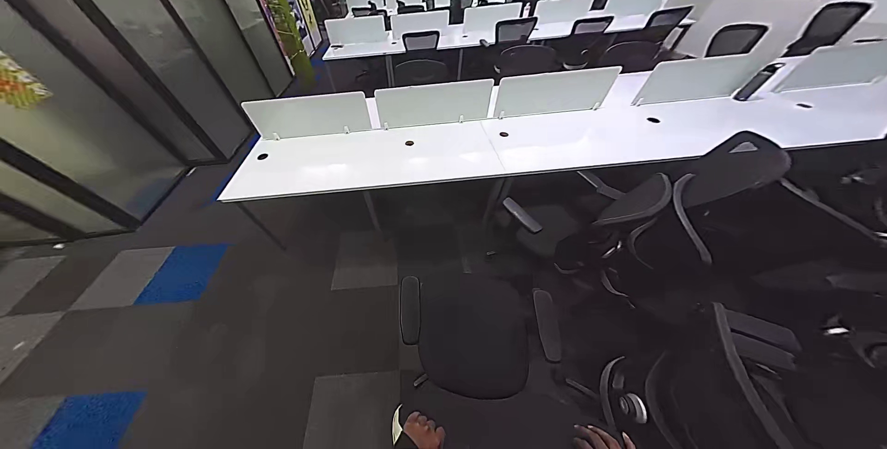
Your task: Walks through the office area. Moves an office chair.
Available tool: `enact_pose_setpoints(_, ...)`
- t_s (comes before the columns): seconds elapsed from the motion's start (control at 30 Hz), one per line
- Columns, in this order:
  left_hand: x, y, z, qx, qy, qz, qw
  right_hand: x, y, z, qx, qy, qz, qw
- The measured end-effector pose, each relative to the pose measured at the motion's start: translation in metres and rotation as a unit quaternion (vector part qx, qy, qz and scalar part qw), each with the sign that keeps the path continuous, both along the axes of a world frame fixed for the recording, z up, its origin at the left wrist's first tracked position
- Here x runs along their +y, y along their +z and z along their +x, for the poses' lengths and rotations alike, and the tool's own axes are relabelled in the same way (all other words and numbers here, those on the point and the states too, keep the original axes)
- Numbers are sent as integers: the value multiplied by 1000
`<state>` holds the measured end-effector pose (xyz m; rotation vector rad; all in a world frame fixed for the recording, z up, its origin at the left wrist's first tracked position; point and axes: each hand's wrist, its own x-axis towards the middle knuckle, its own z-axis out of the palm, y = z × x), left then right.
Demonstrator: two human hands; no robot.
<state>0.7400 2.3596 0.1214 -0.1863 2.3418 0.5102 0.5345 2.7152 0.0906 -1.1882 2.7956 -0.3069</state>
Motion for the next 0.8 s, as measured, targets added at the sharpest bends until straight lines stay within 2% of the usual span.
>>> enact_pose_setpoints(0.23,48,-12,39,55,145,-46,987,-17,7,-43,-29,117,1,993)
enact_pose_setpoints(0.37,64,-2,47,24,198,-52,979,-37,6,-63,-21,176,-4,984)
enact_pose_setpoints(0.63,60,0,69,-1,287,-86,954,-112,0,-85,9,279,22,960)
enact_pose_setpoints(0.8,45,-14,95,50,336,-143,930,-174,-4,-79,53,326,35,943)
